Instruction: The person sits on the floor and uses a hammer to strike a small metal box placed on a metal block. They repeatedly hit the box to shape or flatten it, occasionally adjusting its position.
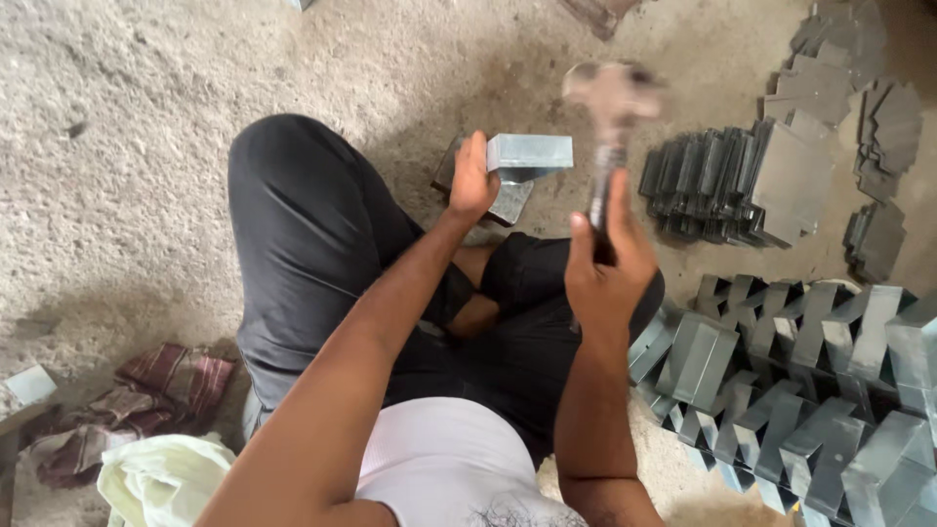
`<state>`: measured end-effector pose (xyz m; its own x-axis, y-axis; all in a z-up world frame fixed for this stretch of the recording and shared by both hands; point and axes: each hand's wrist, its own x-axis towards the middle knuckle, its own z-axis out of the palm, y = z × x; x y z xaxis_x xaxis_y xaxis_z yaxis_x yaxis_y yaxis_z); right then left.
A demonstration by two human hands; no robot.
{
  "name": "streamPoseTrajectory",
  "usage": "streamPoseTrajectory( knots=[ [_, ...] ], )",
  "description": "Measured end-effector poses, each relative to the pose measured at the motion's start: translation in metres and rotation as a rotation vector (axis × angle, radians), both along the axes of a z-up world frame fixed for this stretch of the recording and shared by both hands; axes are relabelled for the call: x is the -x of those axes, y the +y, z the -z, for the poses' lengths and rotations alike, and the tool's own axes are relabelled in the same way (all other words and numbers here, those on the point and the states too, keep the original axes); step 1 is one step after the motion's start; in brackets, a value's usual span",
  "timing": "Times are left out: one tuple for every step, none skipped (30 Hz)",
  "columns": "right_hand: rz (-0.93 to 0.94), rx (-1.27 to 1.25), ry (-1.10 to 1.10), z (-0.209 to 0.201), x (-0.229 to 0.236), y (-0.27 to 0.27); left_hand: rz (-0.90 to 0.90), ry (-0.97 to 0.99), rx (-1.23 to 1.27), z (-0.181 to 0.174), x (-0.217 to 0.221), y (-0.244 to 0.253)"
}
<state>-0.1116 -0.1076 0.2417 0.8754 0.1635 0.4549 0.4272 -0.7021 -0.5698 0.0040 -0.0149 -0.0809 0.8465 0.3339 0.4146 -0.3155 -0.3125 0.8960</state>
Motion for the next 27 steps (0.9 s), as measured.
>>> streamPoseTrajectory(
  knots=[
    [0.019, -0.062, -0.034, 0.001, 0.004, 0.0, 0.0, 0.032, 0.017, -0.001, 0.002, 0.0],
    [0.002, -0.025, -0.099, 0.005, 0.002, 0.003, 0.003, 0.051, 0.026, -0.004, -0.001, 0.003],
    [-0.016, 0.012, -0.164, 0.01, -0.002, 0.007, 0.002, 0.062, 0.014, -0.007, -0.004, 0.006],
    [-0.028, 0.054, -0.223, 0.015, -0.005, 0.01, 0.006, 0.08, 0.006, -0.009, -0.003, 0.006],
    [-0.049, 0.109, -0.114, 0.021, -0.011, 0.012, 0.011, 0.096, -0.002, -0.011, -0.001, 0.006],
    [-0.079, 0.164, -0.012, 0.026, -0.02, 0.014, 0.011, 0.07, -0.015, -0.013, -0.001, 0.007],
    [-0.11, 0.22, 0.089, 0.03, -0.025, 0.014, 0.011, 0.043, -0.027, -0.014, 0.0, 0.007],
    [-0.125, 0.206, 0.114, 0.032, -0.024, 0.01, 0.01, 0.024, -0.035, -0.014, 0.004, 0.004],
    [-0.14, 0.191, 0.139, 0.033, -0.023, 0.007, 0.024, 0.024, -0.018, -0.015, 0.007, 0.001],
    [-0.163, 0.167, 0.149, 0.034, -0.029, 0.007, 0.03, 0.011, -0.011, -0.017, -0.002, 0.006],
    [-0.125, 0.128, 0.124, 0.036, -0.033, 0.008, 0.035, -0.002, -0.004, -0.019, -0.012, 0.01],
    [-0.083, 0.096, 0.121, 0.036, -0.023, 0.005, 0.03, 0.035, -0.015, -0.019, -0.007, 0.008],
    [-0.042, 0.064, 0.118, 0.037, -0.015, 0.004, 0.026, 0.072, -0.026, -0.018, -0.002, 0.006],
    [-0.039, 0.048, 0.084, 0.04, -0.008, 0.003, 0.031, 0.115, -0.037, -0.017, 0.004, 0.003],
    [-0.037, 0.032, 0.051, 0.041, -0.001, 0.003, 0.031, 0.128, -0.026, -0.016, 0.01, 0.001],
    [-0.036, 0.011, -0.004, 0.043, -0.001, 0.005, 0.031, 0.12, -0.021, -0.018, 0.005, 0.002],
    [-0.029, 0.063, 0.069, 0.044, -0.001, 0.007, 0.031, 0.112, -0.016, -0.02, 0.001, 0.004],
    [-0.023, 0.118, 0.144, 0.044, -0.002, 0.007, 0.026, 0.117, -0.017, -0.021, -0.001, 0.004],
    [-0.017, 0.173, 0.22, 0.045, -0.002, 0.007, 0.022, 0.122, -0.017, -0.022, -0.003, 0.004],
    [-0.007, 0.107, 0.196, 0.045, -0.001, 0.006, 0.016, 0.132, -0.018, -0.021, -0.005, 0.005],
    [0.002, 0.041, 0.173, 0.046, -0.001, 0.005, 0.025, 0.121, -0.025, -0.02, -0.007, 0.006],
    [0.007, -0.024, 0.157, 0.047, 0.004, 0.001, 0.028, 0.119, -0.031, -0.018, -0.002, 0.006],
    [0.023, -0.046, 0.162, 0.047, 0.009, -0.002, 0.032, 0.118, -0.037, -0.016, 0.003, 0.005],
    [0.049, -0.065, 0.167, 0.048, 0.014, -0.006, 0.03, 0.128, -0.031, -0.015, 0.007, 0.001],
    [0.075, -0.085, 0.171, 0.047, 0.02, -0.009, 0.027, 0.139, -0.026, -0.016, 0.012, -0.002],
    [0.047, -0.089, 0.135, 0.049, 0.016, -0.008, 0.012, 0.128, -0.03, -0.019, 0.005, 0.003],
    [0.019, -0.094, 0.099, 0.051, 0.014, -0.006, 0.014, 0.128, -0.032, -0.024, -0.001, 0.007]
  ],
)
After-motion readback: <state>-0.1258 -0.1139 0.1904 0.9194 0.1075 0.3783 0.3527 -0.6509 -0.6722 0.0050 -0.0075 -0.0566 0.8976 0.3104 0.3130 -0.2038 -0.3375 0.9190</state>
